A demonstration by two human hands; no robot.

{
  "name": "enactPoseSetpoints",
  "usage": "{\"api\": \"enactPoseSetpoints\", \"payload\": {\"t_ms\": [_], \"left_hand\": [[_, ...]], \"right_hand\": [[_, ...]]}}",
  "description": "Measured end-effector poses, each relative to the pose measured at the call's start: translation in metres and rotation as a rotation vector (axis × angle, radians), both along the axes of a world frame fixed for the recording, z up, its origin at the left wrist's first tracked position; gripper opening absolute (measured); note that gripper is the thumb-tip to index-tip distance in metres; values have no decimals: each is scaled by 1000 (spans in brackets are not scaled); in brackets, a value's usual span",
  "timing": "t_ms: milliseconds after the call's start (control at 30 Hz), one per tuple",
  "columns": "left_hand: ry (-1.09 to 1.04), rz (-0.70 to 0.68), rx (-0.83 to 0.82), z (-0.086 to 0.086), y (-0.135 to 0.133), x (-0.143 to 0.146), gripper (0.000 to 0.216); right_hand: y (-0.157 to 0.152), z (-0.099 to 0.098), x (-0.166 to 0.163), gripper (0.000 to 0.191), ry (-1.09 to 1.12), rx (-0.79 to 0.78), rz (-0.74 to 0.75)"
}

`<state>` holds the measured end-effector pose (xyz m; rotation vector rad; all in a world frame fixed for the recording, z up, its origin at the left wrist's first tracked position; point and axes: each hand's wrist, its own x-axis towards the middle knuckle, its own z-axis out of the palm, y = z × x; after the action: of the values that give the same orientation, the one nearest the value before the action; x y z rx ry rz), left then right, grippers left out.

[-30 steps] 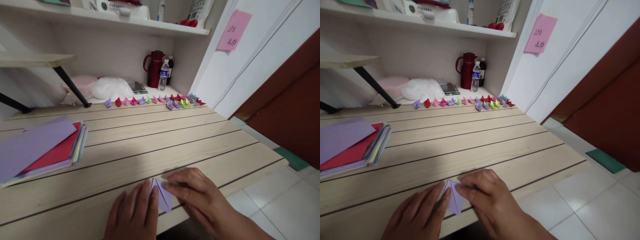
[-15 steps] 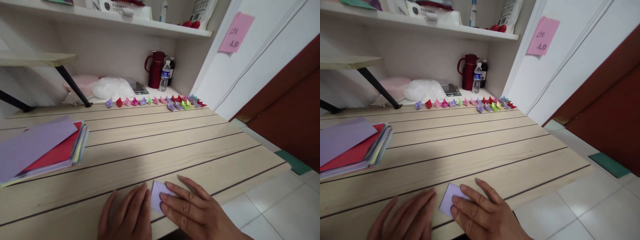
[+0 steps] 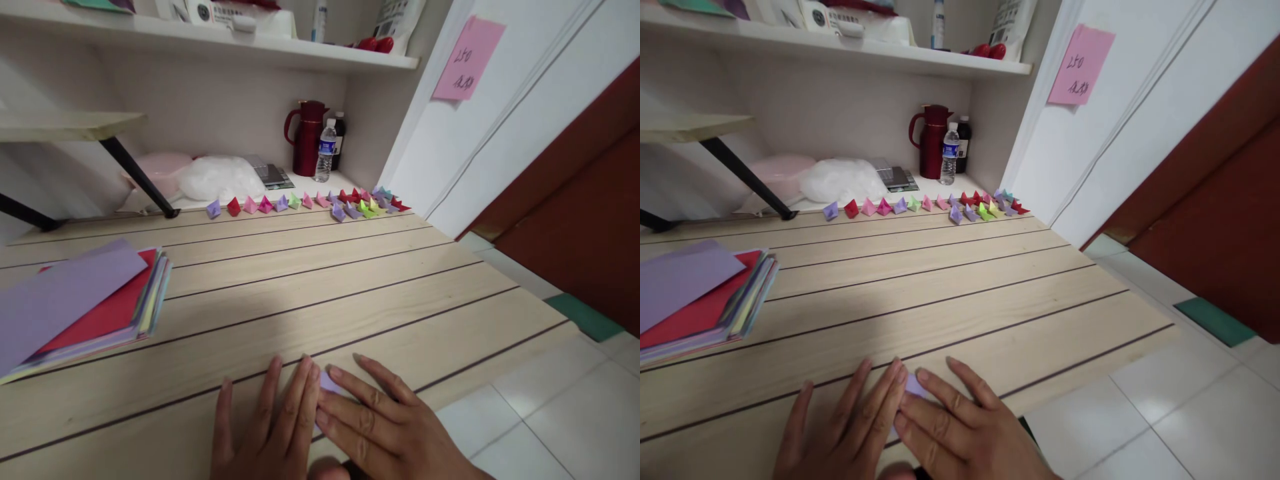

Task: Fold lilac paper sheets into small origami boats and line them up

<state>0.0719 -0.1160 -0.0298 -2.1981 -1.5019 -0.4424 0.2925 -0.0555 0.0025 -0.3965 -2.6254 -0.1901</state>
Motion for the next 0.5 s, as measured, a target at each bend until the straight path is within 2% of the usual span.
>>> {"api": "enactPoseSetpoints", "payload": {"t_ms": [167, 233, 333, 433, 500], "left_hand": [[-13, 2, -110, 14, -6, 2, 70], [-24, 16, -146, 17, -8, 3, 76], [-31, 26, -186, 18, -9, 4, 80], [-11, 48, -173, 17, -9, 5, 80], [12, 68, -134, 15, -9, 6, 75]], "right_hand": [[-12, 2, 6, 52, 234, -186, -218], [-15, -2, 3, 57, 148, -150, -203], [-21, -12, -5, 67, -23, -15, -136], [-28, -20, -12, 45, -5, 49, -215], [-31, -25, -15, 41, 48, 76, -242]]}}
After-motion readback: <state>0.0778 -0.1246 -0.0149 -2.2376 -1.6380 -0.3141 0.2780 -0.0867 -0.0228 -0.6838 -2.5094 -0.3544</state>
